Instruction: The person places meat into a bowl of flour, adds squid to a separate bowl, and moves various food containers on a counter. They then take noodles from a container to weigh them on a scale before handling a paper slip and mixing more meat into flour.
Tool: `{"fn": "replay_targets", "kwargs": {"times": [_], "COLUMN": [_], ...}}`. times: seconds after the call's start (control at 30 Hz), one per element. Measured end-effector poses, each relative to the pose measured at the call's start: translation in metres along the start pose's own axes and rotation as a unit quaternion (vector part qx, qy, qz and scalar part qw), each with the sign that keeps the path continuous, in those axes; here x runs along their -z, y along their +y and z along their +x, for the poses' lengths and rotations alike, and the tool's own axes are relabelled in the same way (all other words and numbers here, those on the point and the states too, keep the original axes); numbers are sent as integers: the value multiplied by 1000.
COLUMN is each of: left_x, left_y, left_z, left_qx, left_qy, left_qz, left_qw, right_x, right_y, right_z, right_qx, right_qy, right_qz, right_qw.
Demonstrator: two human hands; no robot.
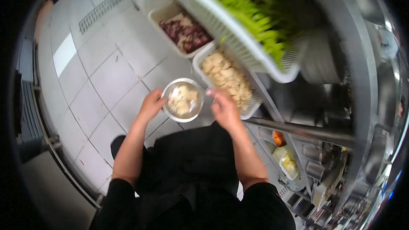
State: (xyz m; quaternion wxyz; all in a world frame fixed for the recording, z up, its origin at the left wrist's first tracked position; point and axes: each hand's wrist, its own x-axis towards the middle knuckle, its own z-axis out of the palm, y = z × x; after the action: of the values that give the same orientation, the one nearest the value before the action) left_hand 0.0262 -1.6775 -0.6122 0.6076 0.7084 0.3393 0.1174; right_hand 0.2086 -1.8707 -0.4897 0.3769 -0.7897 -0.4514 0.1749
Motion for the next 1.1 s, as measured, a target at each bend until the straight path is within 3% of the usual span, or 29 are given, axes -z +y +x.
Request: {"fn": "replay_targets", "kwargs": {"times": [0.07,0.1,0.13,0.2,0.23,0.27,0.33,0.4,0.47,0.63,0.73,0.87,0.93,1.0,1.1], "left_x": [11,12,18,32,37,56,75,102,126,132,89,-15,-76,-135,-211], "left_y": [8,27,63,95,75,164,197,238,338,503,590,686,735,751,780], "left_z": [-28,-46,-68,-105,-127,-151,-183,-196,-198,-154,-118,-78,-77,-51,-35], "left_qx": [25,67,116,134,76,162,137,126,134,5,-56,-138,-84,-106,-99], "left_qy": [18,24,38,41,62,35,8,-32,-91,-141,-169,-263,-288,-333,-379], "left_qz": [54,6,-60,-80,-36,-67,-32,-98,-136,-87,-71,-188,-240,-259,-255], "left_qw": [998,997,991,987,995,984,990,987,977,986,981,936,923,900,884], "right_x": [20,30,45,78,95,112,149,185,223,308,343,371,378,390,392], "right_y": [-33,-50,-70,-129,-153,-178,-214,-250,-278,-322,-321,-311,-303,-298,-287], "right_z": [-19,-31,-36,-42,-50,-54,-69,-71,-77,-112,-145,-197,-224,-247,-282], "right_qx": [1,-34,1,-24,-12,-21,-20,-31,-41,-87,-102,-171,-194,-206,-269], "right_qy": [-30,-40,-52,-69,-76,-84,-69,-30,-1,148,228,316,345,427,468], "right_qz": [-16,5,-19,-17,-3,-5,-8,-3,0,2,-17,3,15,44,-2], "right_qw": [999,999,998,997,997,996,997,999,999,985,968,933,918,879,842]}}
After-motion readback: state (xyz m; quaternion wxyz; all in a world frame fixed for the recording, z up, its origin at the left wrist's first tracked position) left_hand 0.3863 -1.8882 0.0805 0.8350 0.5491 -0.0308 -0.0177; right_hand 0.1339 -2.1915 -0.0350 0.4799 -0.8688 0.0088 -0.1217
